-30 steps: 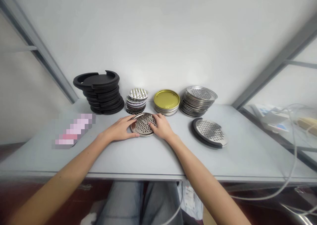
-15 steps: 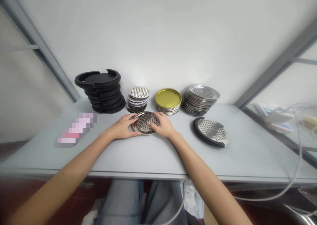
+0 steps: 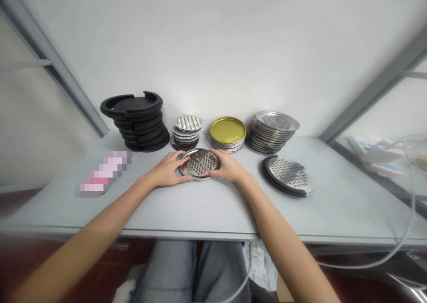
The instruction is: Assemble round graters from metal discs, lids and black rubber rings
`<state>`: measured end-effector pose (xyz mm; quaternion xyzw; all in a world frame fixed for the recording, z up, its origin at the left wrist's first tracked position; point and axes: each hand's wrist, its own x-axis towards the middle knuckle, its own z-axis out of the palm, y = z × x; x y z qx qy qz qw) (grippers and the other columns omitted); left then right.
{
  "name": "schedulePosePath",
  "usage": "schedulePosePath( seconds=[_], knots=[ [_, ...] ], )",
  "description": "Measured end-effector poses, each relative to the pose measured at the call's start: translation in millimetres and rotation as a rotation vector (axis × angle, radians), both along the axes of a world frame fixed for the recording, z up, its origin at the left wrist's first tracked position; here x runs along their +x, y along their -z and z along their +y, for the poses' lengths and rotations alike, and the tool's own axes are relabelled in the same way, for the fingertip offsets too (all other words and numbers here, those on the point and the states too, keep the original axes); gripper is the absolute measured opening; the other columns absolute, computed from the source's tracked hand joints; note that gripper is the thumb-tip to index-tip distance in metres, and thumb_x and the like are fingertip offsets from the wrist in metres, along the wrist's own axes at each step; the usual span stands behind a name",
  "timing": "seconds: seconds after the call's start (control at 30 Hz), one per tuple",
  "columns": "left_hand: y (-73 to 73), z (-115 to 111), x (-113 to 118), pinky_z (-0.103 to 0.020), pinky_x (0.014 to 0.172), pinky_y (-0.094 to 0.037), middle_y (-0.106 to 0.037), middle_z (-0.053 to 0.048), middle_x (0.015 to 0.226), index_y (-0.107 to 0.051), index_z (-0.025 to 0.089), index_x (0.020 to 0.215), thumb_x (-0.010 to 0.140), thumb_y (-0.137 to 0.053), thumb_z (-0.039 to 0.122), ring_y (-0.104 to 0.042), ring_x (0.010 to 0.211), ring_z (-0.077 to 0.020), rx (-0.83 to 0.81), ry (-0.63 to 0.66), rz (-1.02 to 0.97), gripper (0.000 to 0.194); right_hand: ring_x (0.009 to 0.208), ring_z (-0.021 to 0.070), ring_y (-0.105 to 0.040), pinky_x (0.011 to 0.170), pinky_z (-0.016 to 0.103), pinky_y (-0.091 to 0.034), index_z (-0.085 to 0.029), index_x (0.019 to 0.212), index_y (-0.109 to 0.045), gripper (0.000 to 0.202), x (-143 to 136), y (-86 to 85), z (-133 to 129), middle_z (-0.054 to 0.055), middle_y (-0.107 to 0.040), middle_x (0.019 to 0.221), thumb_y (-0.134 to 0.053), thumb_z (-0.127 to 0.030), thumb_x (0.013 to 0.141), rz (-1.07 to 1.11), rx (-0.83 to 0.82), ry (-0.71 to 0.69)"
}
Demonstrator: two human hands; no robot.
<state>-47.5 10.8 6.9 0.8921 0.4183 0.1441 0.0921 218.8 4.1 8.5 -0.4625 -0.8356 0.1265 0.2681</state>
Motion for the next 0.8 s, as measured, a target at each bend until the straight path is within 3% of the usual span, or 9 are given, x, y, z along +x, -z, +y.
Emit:
schedulePosePath(
  seconds=[0.33, 0.53, 0.8],
  knots=[
    [-5.8, -2.0, 2.8, -0.048, 0.107, -0.034, -0.039, -0.015, 0.141, -0.049, 0.017, 0.133, 0.072, -0.053, 0.075, -0.038, 0.127, -0.0356, 0.007, 0.005, 0.019, 0.083, 0.112, 0.0322, -0.057, 0.099, 0.046, -0.044, -0.010, 0.123, -0.057, 0.066, -3.0, 3.0, -0.2, 0.017, -0.060, 0.123, -0.071, -0.047, 0.070, -0.045, 0.033, -0.014],
    [-6.3, -2.3, 2.8, -0.047, 0.106, -0.035, -0.041, -0.014, 0.140, -0.051, 0.020, 0.131, 0.072, -0.054, 0.074, -0.039, 0.127, -0.0351, 0.018, 0.008, 0.015, 0.081, 0.123, 0.0346, -0.049, 0.105, 0.047, -0.040, -0.008, 0.120, -0.059, 0.069, -6.2, 4.4, -0.8, 0.022, -0.051, 0.133, -0.072, -0.050, 0.067, -0.094, -0.020, 0.067],
    [-0.7, -1.9, 1.9, -0.047, 0.109, -0.032, -0.035, -0.017, 0.146, -0.043, 0.015, 0.137, 0.074, -0.050, 0.076, -0.032, 0.134, -0.0344, 0.006, -0.007, 0.021, 0.089, 0.124, 0.0330, -0.048, 0.107, 0.046, -0.037, -0.008, 0.122, -0.058, 0.069, -9.8, 8.1, -0.9, 0.022, -0.049, 0.133, -0.072, -0.049, 0.068, -0.054, -0.039, 0.079]
  ],
)
